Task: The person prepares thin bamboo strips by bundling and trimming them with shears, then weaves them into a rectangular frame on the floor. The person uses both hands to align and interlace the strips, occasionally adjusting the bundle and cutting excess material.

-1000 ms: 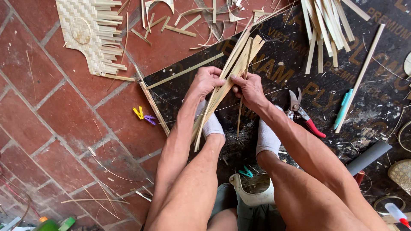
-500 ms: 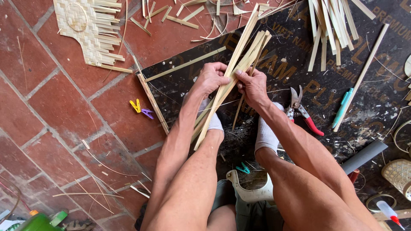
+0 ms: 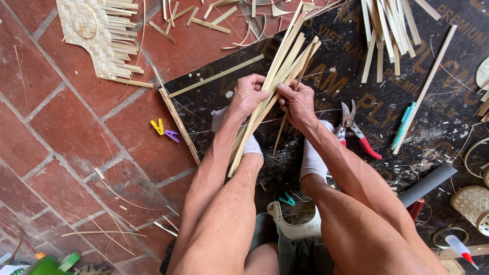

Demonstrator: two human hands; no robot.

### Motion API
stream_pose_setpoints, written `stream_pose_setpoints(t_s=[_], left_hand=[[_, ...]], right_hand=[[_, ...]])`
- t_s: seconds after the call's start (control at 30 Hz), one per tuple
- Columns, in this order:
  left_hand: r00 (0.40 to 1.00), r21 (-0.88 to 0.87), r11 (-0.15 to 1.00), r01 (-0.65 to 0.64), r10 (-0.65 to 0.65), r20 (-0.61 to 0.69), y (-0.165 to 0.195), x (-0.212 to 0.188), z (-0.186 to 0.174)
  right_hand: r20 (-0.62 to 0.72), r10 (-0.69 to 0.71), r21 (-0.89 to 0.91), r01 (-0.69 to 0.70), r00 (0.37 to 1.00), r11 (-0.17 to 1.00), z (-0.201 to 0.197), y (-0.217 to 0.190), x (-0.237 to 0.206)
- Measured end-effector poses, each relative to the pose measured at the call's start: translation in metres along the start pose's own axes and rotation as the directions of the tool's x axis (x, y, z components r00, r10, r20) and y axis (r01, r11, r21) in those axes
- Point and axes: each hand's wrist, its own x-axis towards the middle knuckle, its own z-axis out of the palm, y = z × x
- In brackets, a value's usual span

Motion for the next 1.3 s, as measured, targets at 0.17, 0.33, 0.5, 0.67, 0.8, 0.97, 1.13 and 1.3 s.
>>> stream_pose_setpoints(t_s=[0.17,0.33,0.5,0.67,0.8,0.97,1.13,1.3], left_hand=[[1.0,-0.057,0.998,-0.018,0.018,-0.012,0.005,0.0,-0.002],[1.0,-0.098,0.995,0.012,-0.014,-0.021,0.007,-0.009,0.005],[0.999,-0.109,0.994,-0.004,0.009,0.048,0.007,-0.008,0.01],[1.0,-0.241,0.97,-0.011,0.017,0.025,0.004,-0.007,0.006],[0.99,-0.121,0.989,-0.086,0.071,-0.123,-0.001,-0.009,0.008],[0.94,0.037,0.981,-0.189,0.192,-0.28,-0.012,-0.009,0.012],[0.938,-0.082,0.972,-0.218,0.186,-0.292,-0.025,-0.001,0.003],[0.885,0.288,0.934,-0.211,0.308,-0.35,-0.033,-0.009,0.009]], right_hand=[[-0.005,0.026,0.045,-0.026,1.0,0.999,-0.003,-0.007,-0.002],[-0.025,0.023,0.022,-0.023,0.999,0.999,-0.004,-0.005,-0.001],[0.007,0.02,0.05,-0.02,1.0,0.999,-0.009,-0.001,-0.001],[0.006,-0.006,0.071,0.006,1.0,0.997,-0.01,0.001,-0.005],[-0.011,-0.048,0.061,0.048,0.999,0.997,-0.006,0.002,-0.007],[-0.022,-0.038,0.016,0.039,0.999,0.999,-0.006,0.001,-0.01],[-0.135,-0.115,-0.046,0.11,0.984,0.993,0.002,-0.016,-0.021],[-0.22,-0.265,-0.294,0.195,0.939,0.936,-0.011,-0.091,-0.051]])
